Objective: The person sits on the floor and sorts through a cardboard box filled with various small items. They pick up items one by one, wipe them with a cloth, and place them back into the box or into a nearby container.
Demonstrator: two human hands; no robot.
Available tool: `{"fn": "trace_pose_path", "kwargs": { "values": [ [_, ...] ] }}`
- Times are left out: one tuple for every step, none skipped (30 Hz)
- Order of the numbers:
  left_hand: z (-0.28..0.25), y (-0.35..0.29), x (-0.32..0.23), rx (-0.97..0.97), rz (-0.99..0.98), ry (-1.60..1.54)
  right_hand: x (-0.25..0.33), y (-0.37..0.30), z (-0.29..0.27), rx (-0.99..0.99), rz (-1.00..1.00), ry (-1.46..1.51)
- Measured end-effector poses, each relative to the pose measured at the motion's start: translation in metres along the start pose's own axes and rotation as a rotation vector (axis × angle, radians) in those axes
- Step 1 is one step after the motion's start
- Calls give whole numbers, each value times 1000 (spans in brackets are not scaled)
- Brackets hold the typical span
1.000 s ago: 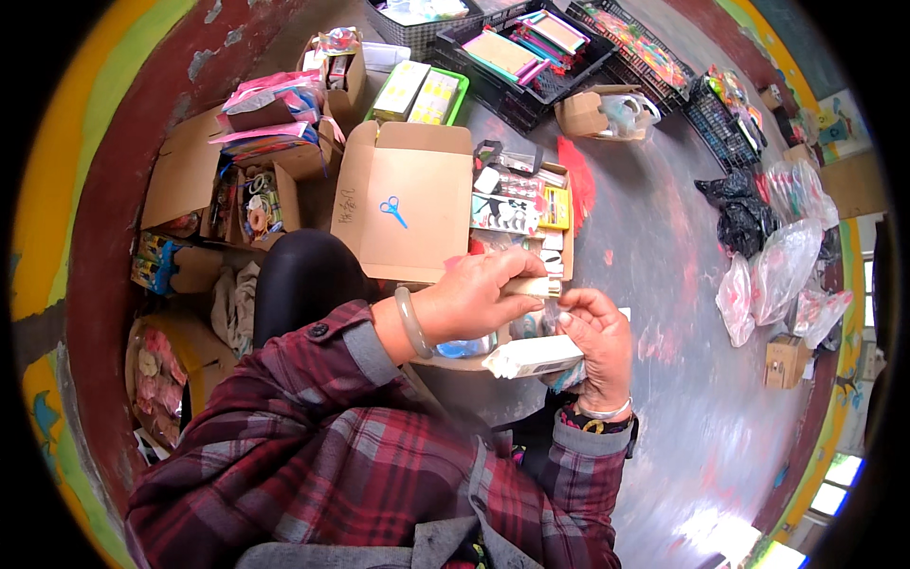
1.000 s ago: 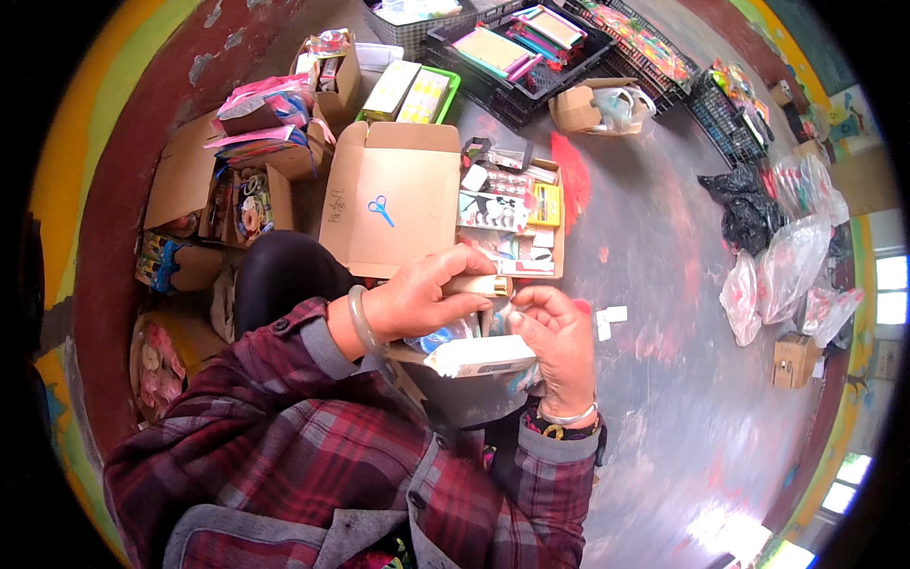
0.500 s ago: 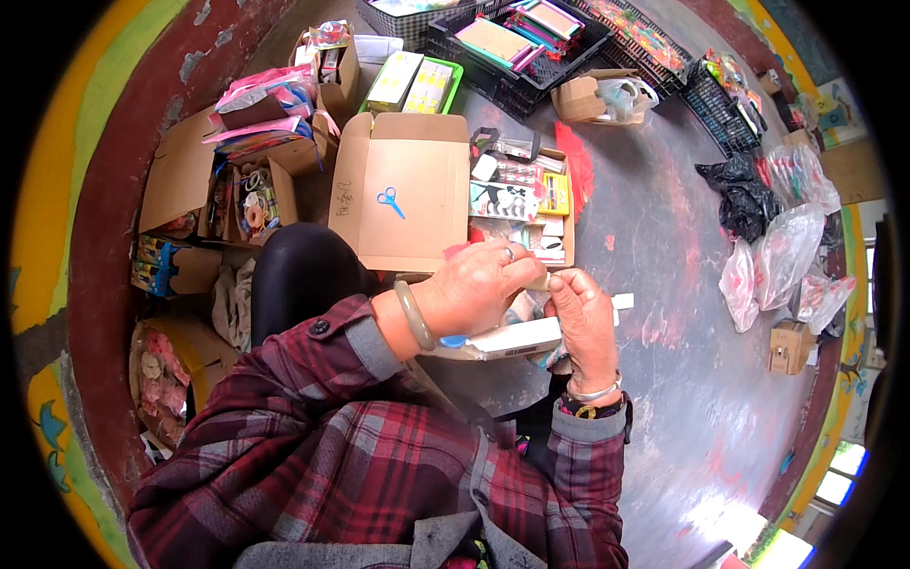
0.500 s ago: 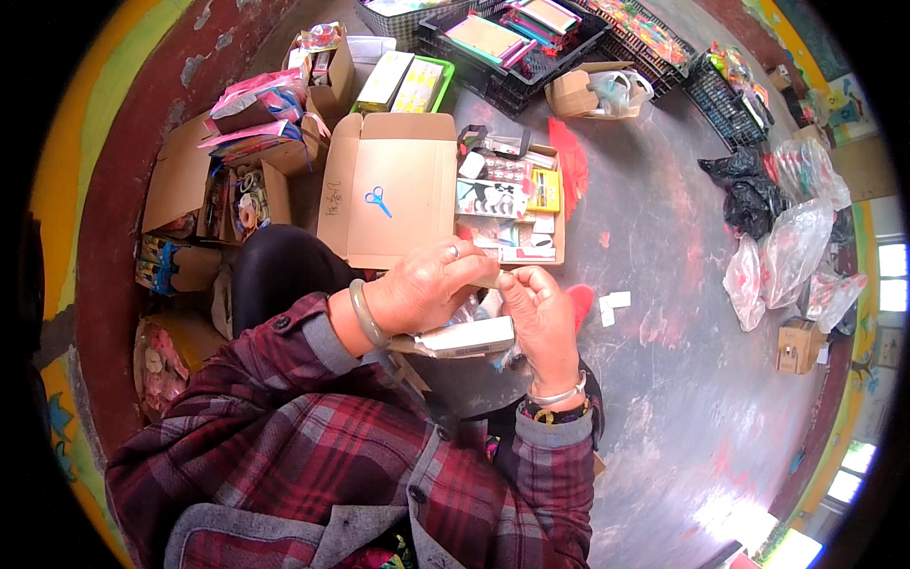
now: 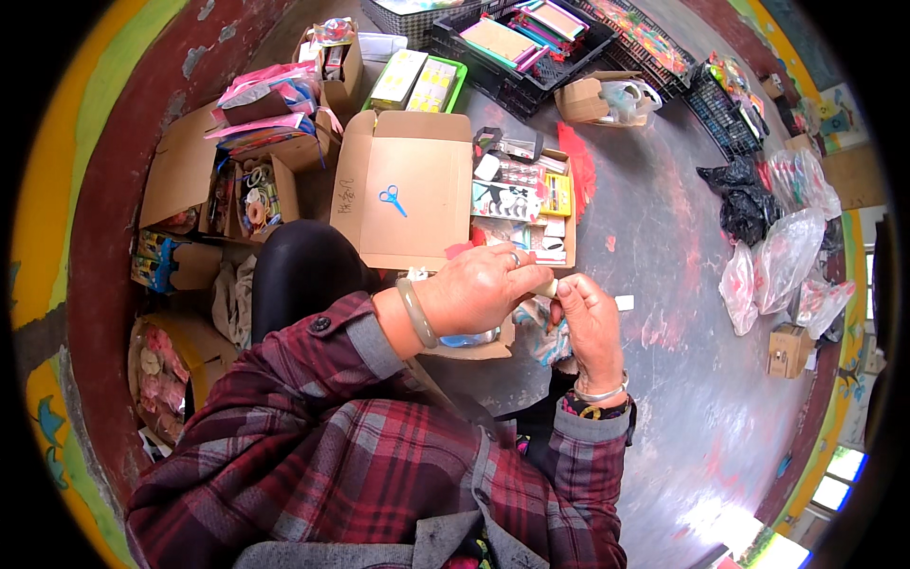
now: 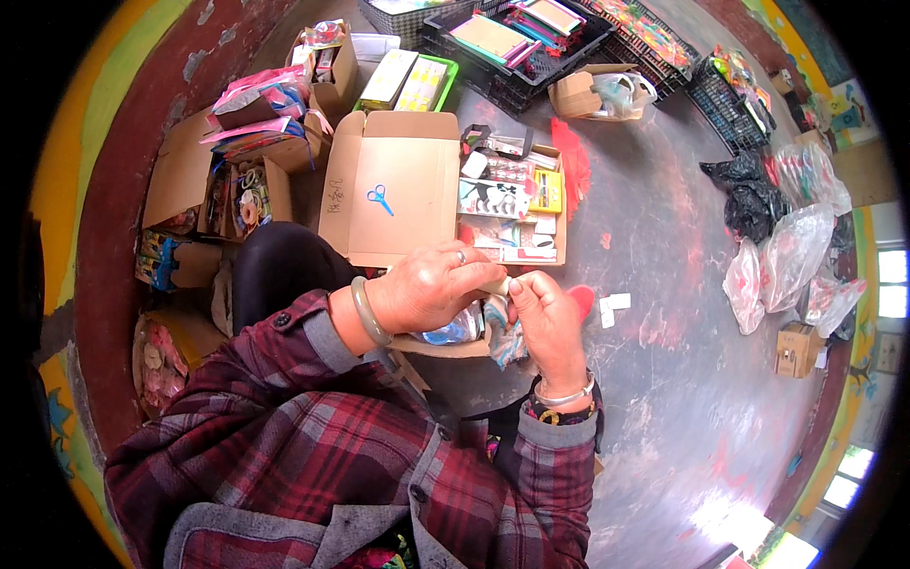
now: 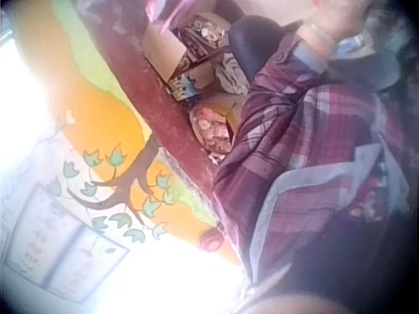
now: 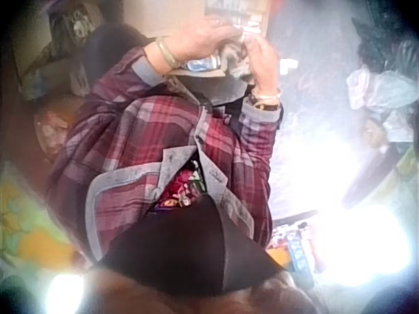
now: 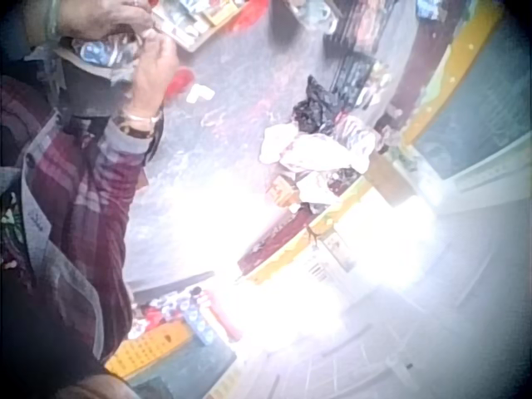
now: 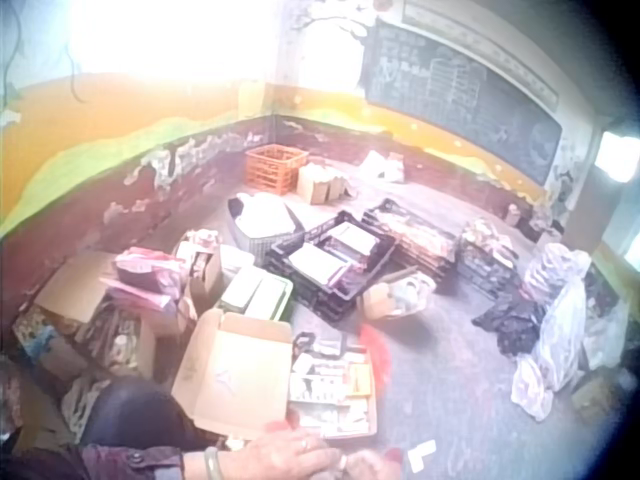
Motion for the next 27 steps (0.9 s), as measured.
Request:
{"fn": "trace_pose_path", "kwargs": {
  "values": [
    [0,0,0,-2,-2,-20,2,-1,-1,-4,-17,-26],
    [0,1,-1,-4,-4,-41,3,-2,-3,-17,-23,-27],
    [0,2,-1,-5,-6,-61,4,-2,-5,-29,-28,-28],
    [2,1,2,-13,-12,-106,5,-2,-6,-38,-36,-29],
    [5,-1,7,-20,-17,-151,8,-3,-7,-41,-53,-36],
    [6,-2,11,-28,-22,-196,9,-4,-9,-43,-69,-43],
    [8,-1,14,1,-46,-266,11,-5,-11,-50,-84,-51],
    [11,0,17,30,-70,-336,11,-6,-10,-44,-89,-9],
    [13,1,19,60,-94,-405,11,-6,-10,-37,-95,32],
    [13,1,20,62,-99,-460,11,-7,-9,-29,-102,74],
    [13,1,20,65,-104,-515,13,-8,-9,-26,-106,86],
    [13,1,21,68,-109,-570,17,-9,-9,-24,-110,98],
    [14,1,22,95,-151,-612,19,-10,-9,-21,-113,111],
    [15,1,23,122,-194,-654,21,-10,-11,-31,-142,72],
    [17,0,24,150,-236,-696,23,-11,-12,-40,-170,33],
    [16,-1,25,152,-245,-700,25,-12,-14,-50,-198,-7],
    [15,-2,26,154,-254,-704,25,-13,-16,-64,-201,-8],
    [14,-3,27,157,-263,-708,25,-14,-18,-77,-204,-8],
    [15,-6,31,170,-306,-721,25,-15,-20,-91,-207,-9],
    [14,-8,34,183,-349,-734,26,-16,-23,-97,-212,1],
    [15,-10,38,196,-392,-746,27,-16,-27,-104,-216,11],
    [13,-8,35,197,-376,-746,28,-17,-29,-112,-220,22],
    [11,-6,32,198,-361,-745,29,-17,-30,-118,-214,49],
    [10,-5,30,199,-346,-745,28,-17,-31,-114,-208,65],
    [10,-5,31,200,-354,-746,28,-17,-30,-108,-203,82],
    [11,-6,32,201,-362,-747,28,-16,-30,-102,-198,99],
    [12,-7,33,201,-370,-749,27,-17,-32,-118,-193,115]
  ]
}}
Point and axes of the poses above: each hand's wrist, its own y-axis towards the middle knuckle, its own z-axis out of the palm, x = y × z, the point moved 10 cm from there along y, towards the middle knuckle, and after that the axes turned 12 degrees about -y, right-handed, at the moved point
